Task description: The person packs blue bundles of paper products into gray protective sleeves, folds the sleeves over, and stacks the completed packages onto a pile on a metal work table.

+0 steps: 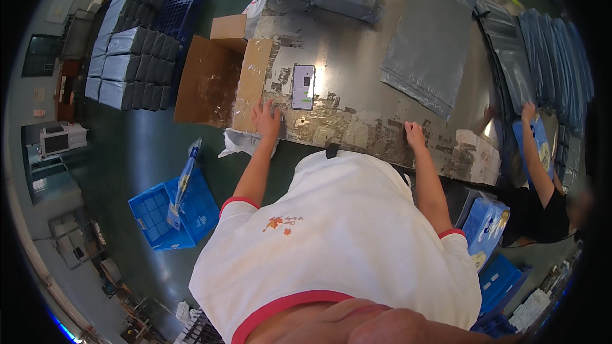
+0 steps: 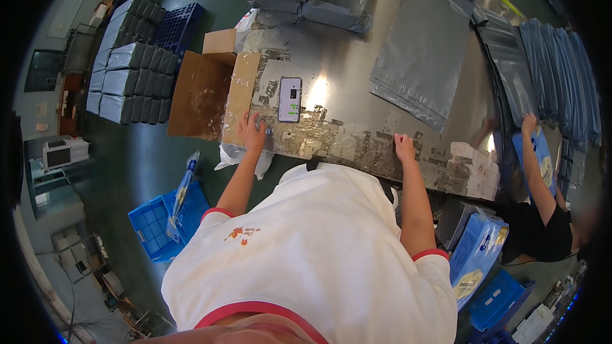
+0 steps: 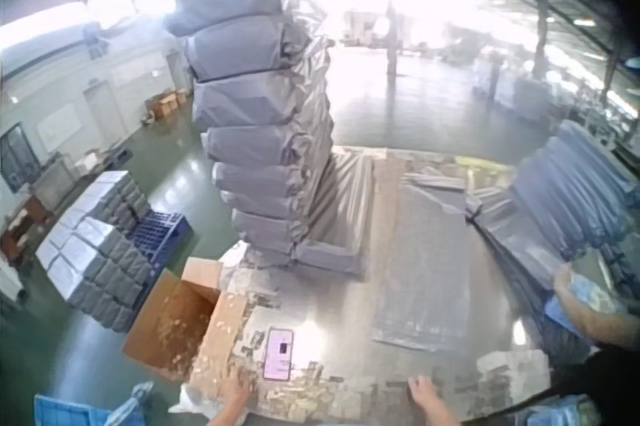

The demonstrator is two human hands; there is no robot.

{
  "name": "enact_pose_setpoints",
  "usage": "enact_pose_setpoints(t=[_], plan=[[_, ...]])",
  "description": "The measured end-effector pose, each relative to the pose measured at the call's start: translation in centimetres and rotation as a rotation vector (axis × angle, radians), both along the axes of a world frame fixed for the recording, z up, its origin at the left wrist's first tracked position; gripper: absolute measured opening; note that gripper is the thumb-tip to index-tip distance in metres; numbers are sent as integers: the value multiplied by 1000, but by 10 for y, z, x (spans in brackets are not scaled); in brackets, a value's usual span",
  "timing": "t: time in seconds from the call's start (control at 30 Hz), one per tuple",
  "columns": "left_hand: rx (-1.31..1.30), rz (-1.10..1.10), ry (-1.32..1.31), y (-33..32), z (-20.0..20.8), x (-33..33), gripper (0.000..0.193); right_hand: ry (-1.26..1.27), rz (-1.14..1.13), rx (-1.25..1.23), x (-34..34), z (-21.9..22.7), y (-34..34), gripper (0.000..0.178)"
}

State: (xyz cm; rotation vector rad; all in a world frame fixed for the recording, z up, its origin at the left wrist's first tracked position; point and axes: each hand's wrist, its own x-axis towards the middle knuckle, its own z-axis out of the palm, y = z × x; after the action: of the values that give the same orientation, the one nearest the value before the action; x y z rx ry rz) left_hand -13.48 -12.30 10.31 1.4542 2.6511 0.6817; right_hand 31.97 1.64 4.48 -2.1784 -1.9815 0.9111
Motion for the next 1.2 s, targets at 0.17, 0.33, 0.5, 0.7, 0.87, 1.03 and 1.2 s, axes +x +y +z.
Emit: enact_pose_setpoints(t=[0.17,0.33,0.5,0.7,0.87,1.03,1.2], plan=[[-227,192,102,-24,-9,-9,67,-9,-27,-15,-2,-1,-1,41],[-132,334,-44,-20,-52,-32,83,-7,-52,-10,-6,7,-5,41],[-228,363,66,16,-47,-62,83,-11,-70,-14,-8,9,-6,41],[-178,279,78,52,-45,-90,76,-52,-93,-1,-14,10,-3,42],[-130,248,17,75,-50,-117,67,-104,-109,-59,-13,4,-1,39],[-246,124,-243,91,-44,-159,40,-198,-160,-86,-22,7,1,41],[-66,86,-372,92,-67,-207,19,-313,-188,-150,-34,9,8,43]])
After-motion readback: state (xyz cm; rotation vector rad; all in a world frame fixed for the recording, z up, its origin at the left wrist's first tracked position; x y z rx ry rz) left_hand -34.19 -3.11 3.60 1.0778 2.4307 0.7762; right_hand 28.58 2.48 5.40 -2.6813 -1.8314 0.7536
